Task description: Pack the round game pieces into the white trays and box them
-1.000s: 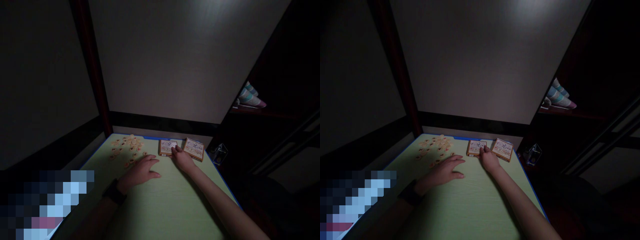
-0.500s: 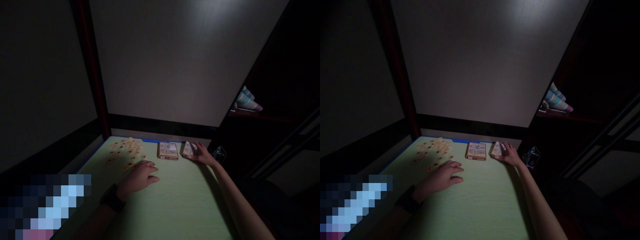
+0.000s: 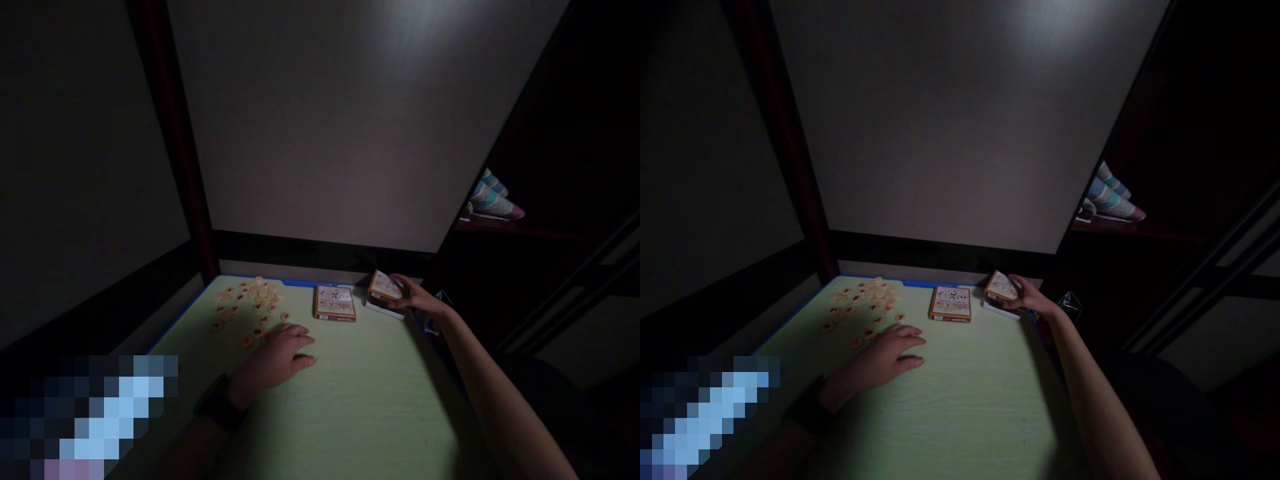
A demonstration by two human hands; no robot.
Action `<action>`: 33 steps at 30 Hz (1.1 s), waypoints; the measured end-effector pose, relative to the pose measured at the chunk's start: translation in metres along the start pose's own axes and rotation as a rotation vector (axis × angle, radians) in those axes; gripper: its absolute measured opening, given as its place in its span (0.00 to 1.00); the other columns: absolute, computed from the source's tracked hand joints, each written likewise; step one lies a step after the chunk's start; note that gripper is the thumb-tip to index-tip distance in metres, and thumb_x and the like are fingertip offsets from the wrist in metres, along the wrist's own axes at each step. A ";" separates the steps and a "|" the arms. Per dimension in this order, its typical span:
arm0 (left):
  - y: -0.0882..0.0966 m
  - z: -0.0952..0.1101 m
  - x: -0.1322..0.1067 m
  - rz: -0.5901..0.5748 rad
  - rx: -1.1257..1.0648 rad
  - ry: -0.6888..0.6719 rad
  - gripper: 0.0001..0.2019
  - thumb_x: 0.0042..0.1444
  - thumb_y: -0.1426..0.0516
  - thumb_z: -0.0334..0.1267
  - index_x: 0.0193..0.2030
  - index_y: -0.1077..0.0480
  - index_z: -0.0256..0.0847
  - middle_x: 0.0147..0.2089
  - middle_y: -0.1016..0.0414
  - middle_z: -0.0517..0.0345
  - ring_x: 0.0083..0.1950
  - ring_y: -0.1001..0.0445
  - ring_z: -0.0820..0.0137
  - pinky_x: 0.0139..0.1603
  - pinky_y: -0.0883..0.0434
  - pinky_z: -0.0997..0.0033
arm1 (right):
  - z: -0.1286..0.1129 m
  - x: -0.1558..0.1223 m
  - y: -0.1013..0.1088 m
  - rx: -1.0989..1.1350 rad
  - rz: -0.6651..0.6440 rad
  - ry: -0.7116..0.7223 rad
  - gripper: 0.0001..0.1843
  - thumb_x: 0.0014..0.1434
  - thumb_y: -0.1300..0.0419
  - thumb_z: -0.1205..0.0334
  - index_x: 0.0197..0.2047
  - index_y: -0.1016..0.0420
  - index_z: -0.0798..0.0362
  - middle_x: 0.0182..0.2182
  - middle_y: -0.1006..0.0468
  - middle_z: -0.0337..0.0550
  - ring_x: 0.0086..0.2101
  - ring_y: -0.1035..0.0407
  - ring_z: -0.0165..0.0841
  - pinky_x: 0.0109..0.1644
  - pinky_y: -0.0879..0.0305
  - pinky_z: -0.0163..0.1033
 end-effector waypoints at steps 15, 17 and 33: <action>0.003 0.005 -0.002 -0.026 0.011 0.014 0.17 0.58 0.39 0.40 0.54 0.26 0.41 0.56 0.26 0.51 0.59 0.30 0.61 0.61 0.35 0.61 | -0.001 0.012 -0.024 -0.121 -0.154 -0.050 0.60 0.35 0.30 0.57 0.71 0.48 0.48 0.60 0.39 0.52 0.59 0.44 0.54 0.65 0.49 0.59; 0.003 0.004 -0.002 -0.022 0.021 0.010 0.17 0.58 0.39 0.40 0.54 0.26 0.41 0.56 0.26 0.51 0.59 0.30 0.61 0.62 0.35 0.61 | -0.003 0.012 -0.024 -0.132 -0.171 -0.064 0.59 0.34 0.31 0.58 0.71 0.47 0.47 0.58 0.38 0.51 0.59 0.43 0.54 0.64 0.48 0.59; 0.008 0.011 0.001 0.061 -0.041 -0.055 0.12 0.60 0.41 0.40 0.49 0.23 0.41 0.51 0.22 0.52 0.53 0.26 0.64 0.57 0.31 0.65 | -0.110 -0.141 -0.077 -0.110 -0.384 0.202 0.58 0.39 0.33 0.64 0.73 0.50 0.46 0.65 0.46 0.51 0.64 0.49 0.53 0.70 0.55 0.56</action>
Point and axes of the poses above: each hand's wrist, its own x-axis towards the middle knuckle, its own y-axis out of the back of the hand, z = x × y, the point moved 8 cm from there along x, towards the middle knuckle
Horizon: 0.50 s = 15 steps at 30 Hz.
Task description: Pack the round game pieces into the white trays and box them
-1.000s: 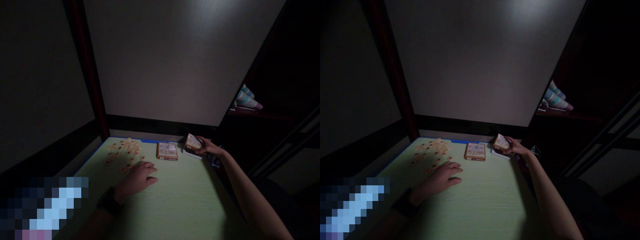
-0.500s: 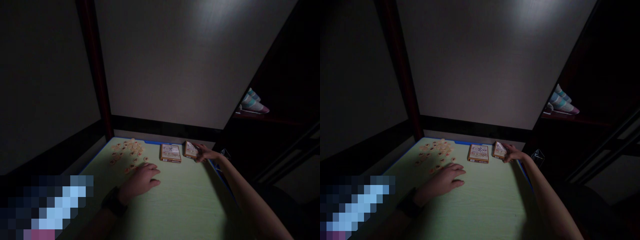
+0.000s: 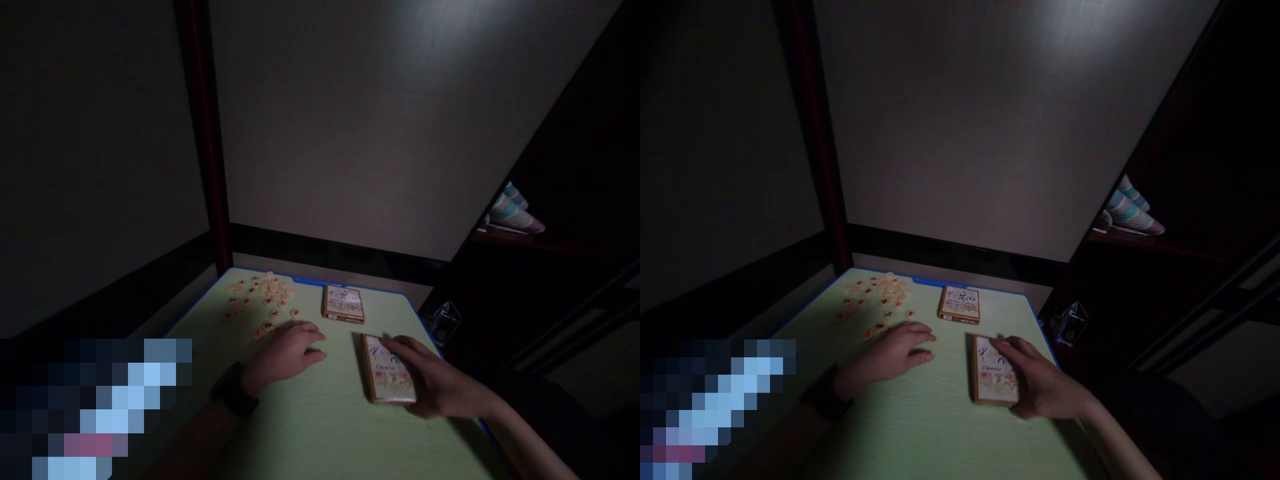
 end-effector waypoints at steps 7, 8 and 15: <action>0.011 -0.007 0.003 0.081 -0.065 0.018 0.11 0.61 0.43 0.39 0.47 0.23 0.40 0.48 0.21 0.53 0.52 0.25 0.65 0.56 0.30 0.65 | -0.093 0.018 -0.077 0.024 -0.058 0.179 0.63 0.35 0.28 0.60 0.72 0.52 0.36 0.67 0.50 0.49 0.66 0.57 0.59 0.67 0.52 0.61; 0.013 -0.008 0.004 0.089 -0.061 0.018 0.11 0.62 0.44 0.39 0.46 0.23 0.40 0.48 0.21 0.53 0.51 0.25 0.65 0.56 0.30 0.65 | -0.100 0.023 -0.080 0.060 -0.061 0.193 0.63 0.35 0.28 0.59 0.72 0.52 0.36 0.67 0.51 0.49 0.66 0.57 0.58 0.67 0.51 0.60; 0.032 -0.025 0.005 0.225 -0.026 0.096 0.15 0.67 0.52 0.38 0.41 0.24 0.39 0.43 0.21 0.52 0.47 0.26 0.66 0.51 0.32 0.66 | -0.098 0.039 -0.037 0.554 -0.082 0.297 0.55 0.43 0.28 0.51 0.71 0.48 0.43 0.66 0.44 0.49 0.64 0.46 0.49 0.67 0.50 0.57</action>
Point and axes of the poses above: each hand's wrist, its own x-axis towards the middle knuckle, its own y-axis out of the back of the hand, z = x × y, the point moved 8 cm from there along x, towards the middle knuckle
